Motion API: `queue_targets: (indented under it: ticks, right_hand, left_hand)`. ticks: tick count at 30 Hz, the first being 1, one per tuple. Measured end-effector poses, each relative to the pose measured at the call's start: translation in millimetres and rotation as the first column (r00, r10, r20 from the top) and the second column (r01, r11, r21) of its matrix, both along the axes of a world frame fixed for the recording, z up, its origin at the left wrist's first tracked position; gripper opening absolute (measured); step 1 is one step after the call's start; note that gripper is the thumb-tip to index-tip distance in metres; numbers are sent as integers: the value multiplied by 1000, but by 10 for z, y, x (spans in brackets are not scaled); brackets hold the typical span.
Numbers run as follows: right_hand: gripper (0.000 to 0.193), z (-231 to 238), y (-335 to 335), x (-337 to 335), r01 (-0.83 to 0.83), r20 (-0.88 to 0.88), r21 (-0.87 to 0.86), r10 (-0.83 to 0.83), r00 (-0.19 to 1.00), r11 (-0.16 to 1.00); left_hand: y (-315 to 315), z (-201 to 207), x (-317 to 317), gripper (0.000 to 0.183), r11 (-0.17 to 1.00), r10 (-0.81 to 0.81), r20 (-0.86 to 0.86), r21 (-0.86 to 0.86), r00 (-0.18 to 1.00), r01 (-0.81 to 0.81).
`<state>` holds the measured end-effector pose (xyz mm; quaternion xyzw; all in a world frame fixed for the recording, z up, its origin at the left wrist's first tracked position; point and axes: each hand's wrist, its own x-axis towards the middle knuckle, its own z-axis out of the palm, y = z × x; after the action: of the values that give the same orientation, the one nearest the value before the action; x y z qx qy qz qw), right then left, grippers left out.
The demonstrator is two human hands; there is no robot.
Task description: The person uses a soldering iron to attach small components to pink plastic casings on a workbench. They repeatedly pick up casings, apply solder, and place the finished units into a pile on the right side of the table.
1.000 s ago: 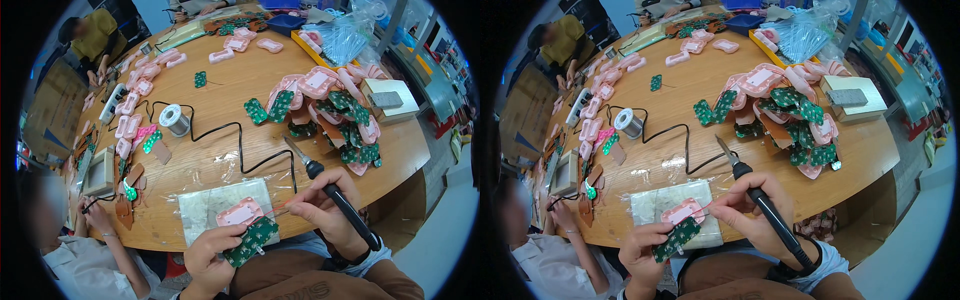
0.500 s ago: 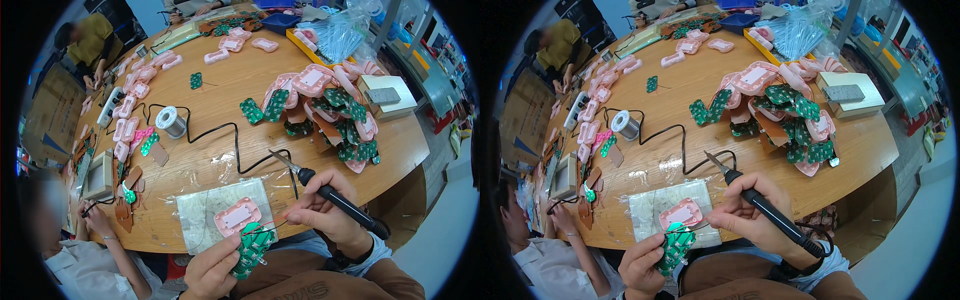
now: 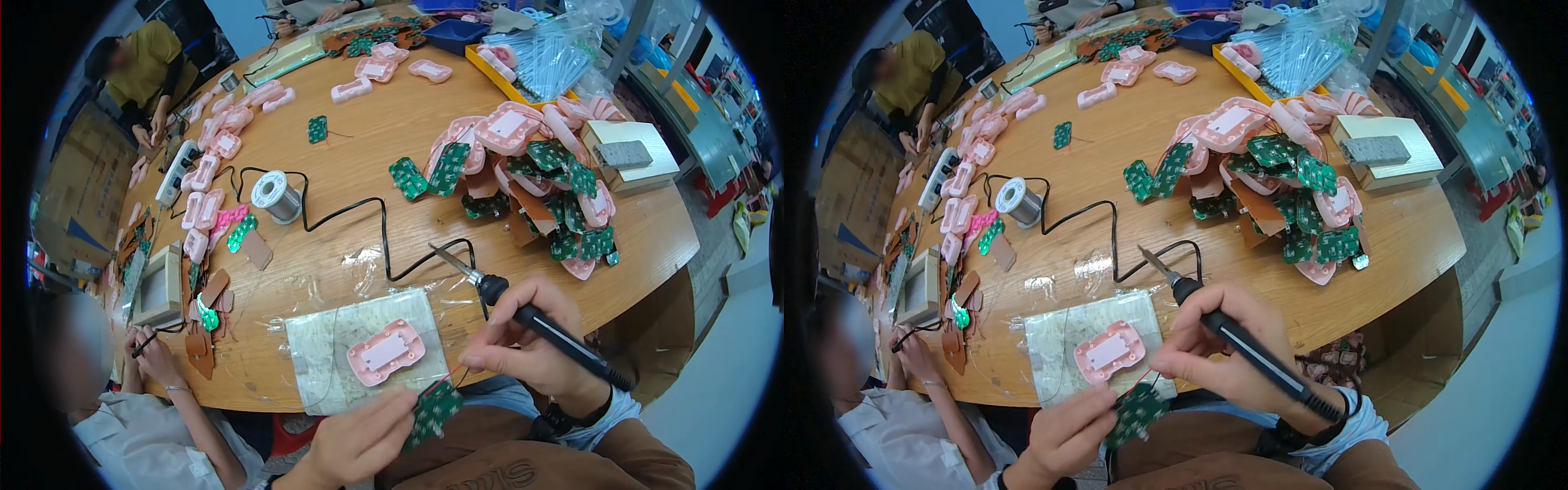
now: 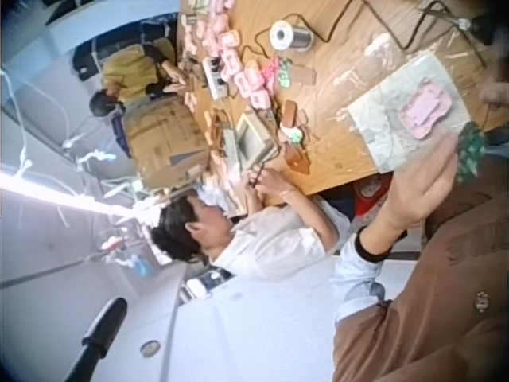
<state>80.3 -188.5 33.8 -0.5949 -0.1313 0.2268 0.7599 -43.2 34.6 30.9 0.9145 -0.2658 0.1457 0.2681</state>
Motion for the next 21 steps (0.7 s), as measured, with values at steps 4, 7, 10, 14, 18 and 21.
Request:
queue_targets:
  ticks: [4, 7, 10, 14, 18, 21]
  right_hand:
    - [27, -50, 79, -55, 8, 307, -5, -6, 952, 1000]
    - [27, -84, 155, -86, 11, 362, -34, 2, 932, 999]
    - [39, -104, 169, -96, 37, 466, -148, 37, 884, 988]
    - [36, -151, 165, -55, 108, 679, -197, 56, 732, 974]
    - [32, -179, 149, 34, -28, 649, -219, 167, 742, 975]
    - [36, -128, -49, 44, -4, 489, -176, 91, 867, 984]
  left_hand:
    - [-15, 195, 164, 45, 962, 106, -412, -189, 905, -198]
    - [-204, 226, 244, 51, 742, -19, -558, -564, 830, -362]
    - [-419, 114, 282, 17, 600, 179, -618, -549, 766, -582]
    - [-441, -6, 272, 9, 481, 103, -732, -556, 673, -678]
    - [-352, 6, 271, 7, 687, 353, -586, -366, 729, -627]
    - [-247, -26, 304, 7, 691, 568, -491, -151, 661, -707]
